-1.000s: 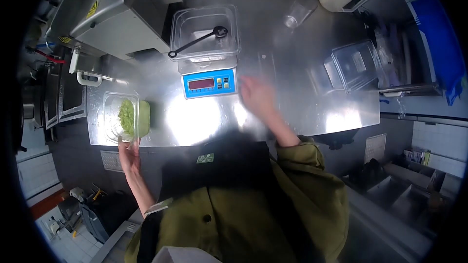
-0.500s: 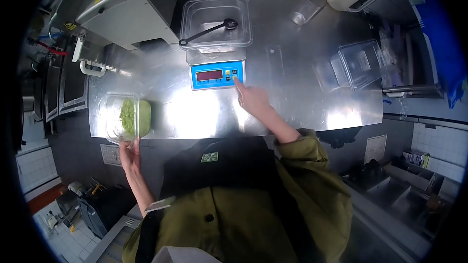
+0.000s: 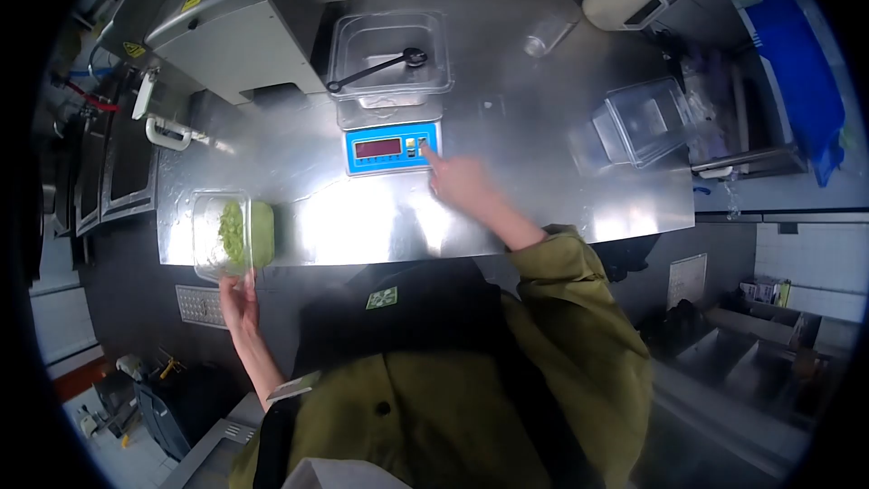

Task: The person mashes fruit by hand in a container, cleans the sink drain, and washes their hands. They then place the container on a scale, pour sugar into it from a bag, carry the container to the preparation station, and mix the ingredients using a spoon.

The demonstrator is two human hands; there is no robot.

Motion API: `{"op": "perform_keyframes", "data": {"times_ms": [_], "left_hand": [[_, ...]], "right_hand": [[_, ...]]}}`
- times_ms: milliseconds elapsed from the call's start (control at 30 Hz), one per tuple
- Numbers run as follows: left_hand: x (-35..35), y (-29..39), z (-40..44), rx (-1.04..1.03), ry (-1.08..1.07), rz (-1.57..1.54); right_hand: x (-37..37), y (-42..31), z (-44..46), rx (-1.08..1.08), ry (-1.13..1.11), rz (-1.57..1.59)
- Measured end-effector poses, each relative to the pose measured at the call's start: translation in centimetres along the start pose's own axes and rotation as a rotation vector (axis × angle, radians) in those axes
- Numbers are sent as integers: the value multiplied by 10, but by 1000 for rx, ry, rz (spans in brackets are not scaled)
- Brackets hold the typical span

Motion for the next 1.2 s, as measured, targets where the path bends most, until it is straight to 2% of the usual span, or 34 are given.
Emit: {"op": "perform_keyframes", "data": {"times_ms": [700,867,1067,1200], "left_hand": [[14,-4,-9,23,72,-20],[24,-10,-9,69,131,-104],[29,-15,-5,134,115,-177],[26,-17,-1,189,106,-219]], "right_hand": [[-27,-1,-10,38,70,58],[-31,-4,-10,82,165,87],[-34,0,-8,24,125,104],[-33,0,-9,68,194,57]]}}
Point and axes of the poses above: each hand's wrist, its own z-axis towards the middle knuckle, its own x-axis out of the back of the hand, y = z × x, the point moved 6 cm from there along z, towards the middle knuckle, and after that the axes turned 5 degrees about -y, right-handed, at the moved point
